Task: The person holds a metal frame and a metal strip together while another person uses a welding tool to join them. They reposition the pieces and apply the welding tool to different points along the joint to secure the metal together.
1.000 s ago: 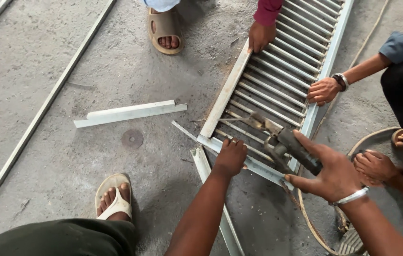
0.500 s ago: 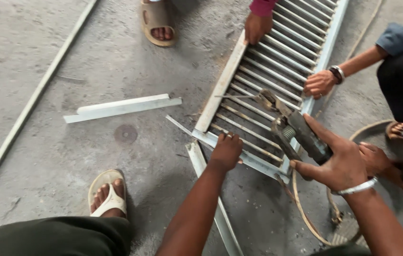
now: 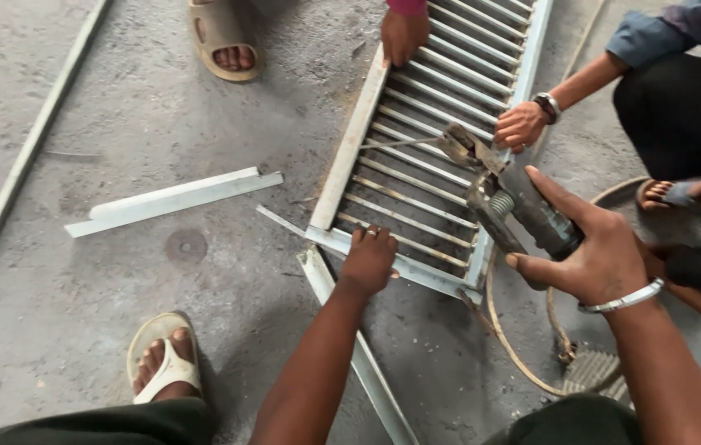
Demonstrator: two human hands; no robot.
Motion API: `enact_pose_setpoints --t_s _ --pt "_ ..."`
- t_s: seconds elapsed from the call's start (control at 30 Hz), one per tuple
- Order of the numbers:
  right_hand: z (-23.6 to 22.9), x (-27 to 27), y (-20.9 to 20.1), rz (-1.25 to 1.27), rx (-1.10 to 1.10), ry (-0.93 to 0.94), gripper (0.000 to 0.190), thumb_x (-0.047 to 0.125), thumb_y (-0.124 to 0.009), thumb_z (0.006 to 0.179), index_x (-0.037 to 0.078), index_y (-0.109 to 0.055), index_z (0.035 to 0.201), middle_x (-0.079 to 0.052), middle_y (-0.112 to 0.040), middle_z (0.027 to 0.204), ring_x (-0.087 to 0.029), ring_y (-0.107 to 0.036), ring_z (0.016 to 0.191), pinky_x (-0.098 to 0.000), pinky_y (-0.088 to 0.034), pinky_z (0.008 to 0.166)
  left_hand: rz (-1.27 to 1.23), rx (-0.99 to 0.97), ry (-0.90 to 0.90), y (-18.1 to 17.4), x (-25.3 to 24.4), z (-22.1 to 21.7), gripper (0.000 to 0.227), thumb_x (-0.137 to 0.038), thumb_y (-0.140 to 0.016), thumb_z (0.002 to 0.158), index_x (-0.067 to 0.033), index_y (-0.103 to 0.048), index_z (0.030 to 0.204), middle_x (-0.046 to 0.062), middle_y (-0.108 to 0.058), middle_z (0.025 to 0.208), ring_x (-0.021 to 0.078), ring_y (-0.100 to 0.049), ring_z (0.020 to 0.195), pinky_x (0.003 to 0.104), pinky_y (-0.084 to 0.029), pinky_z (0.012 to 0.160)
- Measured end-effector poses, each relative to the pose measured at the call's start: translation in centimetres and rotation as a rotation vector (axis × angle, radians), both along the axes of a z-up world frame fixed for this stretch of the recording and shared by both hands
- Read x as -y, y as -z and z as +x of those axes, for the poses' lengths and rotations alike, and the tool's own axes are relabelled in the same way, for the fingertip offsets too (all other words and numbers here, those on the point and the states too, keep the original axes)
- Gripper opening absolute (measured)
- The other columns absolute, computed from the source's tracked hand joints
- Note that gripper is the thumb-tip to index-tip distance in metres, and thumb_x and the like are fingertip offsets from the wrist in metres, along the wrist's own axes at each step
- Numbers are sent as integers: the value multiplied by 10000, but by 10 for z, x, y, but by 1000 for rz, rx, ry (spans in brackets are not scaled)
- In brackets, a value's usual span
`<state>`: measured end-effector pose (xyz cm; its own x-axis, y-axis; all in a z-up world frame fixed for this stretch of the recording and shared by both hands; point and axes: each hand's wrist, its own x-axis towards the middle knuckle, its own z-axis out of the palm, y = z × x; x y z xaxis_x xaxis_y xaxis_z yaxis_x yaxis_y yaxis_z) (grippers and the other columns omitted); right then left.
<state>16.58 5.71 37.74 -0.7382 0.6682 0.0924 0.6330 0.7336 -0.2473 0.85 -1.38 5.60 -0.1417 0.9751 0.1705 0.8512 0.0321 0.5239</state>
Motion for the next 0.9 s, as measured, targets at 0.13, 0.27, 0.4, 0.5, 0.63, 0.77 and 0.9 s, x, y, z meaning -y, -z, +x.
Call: enact_pose_setpoints --t_s 0.13,0.27,0.4,0.5,0.63,0.77,0.9 --pt "-8 7 -1 -9 107 114 1084 410 -881 486 252 -561 1510 -177 -748 1201 -286 -756 1005 -384 -567 938 -7 23 -2 1 1 0 570 -384 -861 726 -54 -642 1135 115 -596 1230 319 -500 1280 502 -330 1090" --pt "-8 3 2 -21 126 137 1099 404 -874 482 264 -550 1523 -178 -751 1181 -286 -761 994 -389 -575 927 -22 9 -5 -2 2 0 580 -390 -860 730 -48 -637 1143 115 -596 1226 319 -499 1285 499 -326 1099" --pt "-8 4 2 -16 85 96 1081 444 -873 500 264 -547 1516 -183 -747 1180 -303 -754 1009 -401 -570 928 -30 0 0 -3 2 0 596 -391 -862 733 -37 -629 1152 125 -591 1231 326 -494 1290 502 -317 1105" --pt "-18 11 1 -2 281 209 1102 467 -883 523 341 -485 1543 -167 -763 1142 -303 -762 1012 -403 -581 949 -17 13 0 -1 1 1 597 -383 -866 729 -34 -628 1149 131 -588 1240 331 -489 1297 504 -312 1105" --pt "-15 4 26 -12 302 102 1139 497 -932 491 348 -483 1527 -175 -749 1145 -332 -739 1025 -457 -570 908 -14 42 -4 0 1 -1 568 -360 -873 729 -39 -641 1136 135 -588 1254 344 -481 1318 499 -314 1100" --pt "-27 23 34 -61 293 16 1107 544 -937 502 330 -496 1494 -194 -734 1148 -343 -739 1014 -467 -578 878 -56 69 -7 -7 4 -1 534 -343 -868 746 -50 -658 1140 128 -596 1255 337 -485 1328 485 -324 1101" --pt "-33 34 46 -38 305 -125 1103 489 -915 514 316 -494 1519 -201 -720 1127 -380 -719 1012 -466 -559 882 -38 72 -15 -8 7 -2 525 -327 -878 726 -59 -672 1127 125 -606 1248 327 -490 1324 475 -327 1095"
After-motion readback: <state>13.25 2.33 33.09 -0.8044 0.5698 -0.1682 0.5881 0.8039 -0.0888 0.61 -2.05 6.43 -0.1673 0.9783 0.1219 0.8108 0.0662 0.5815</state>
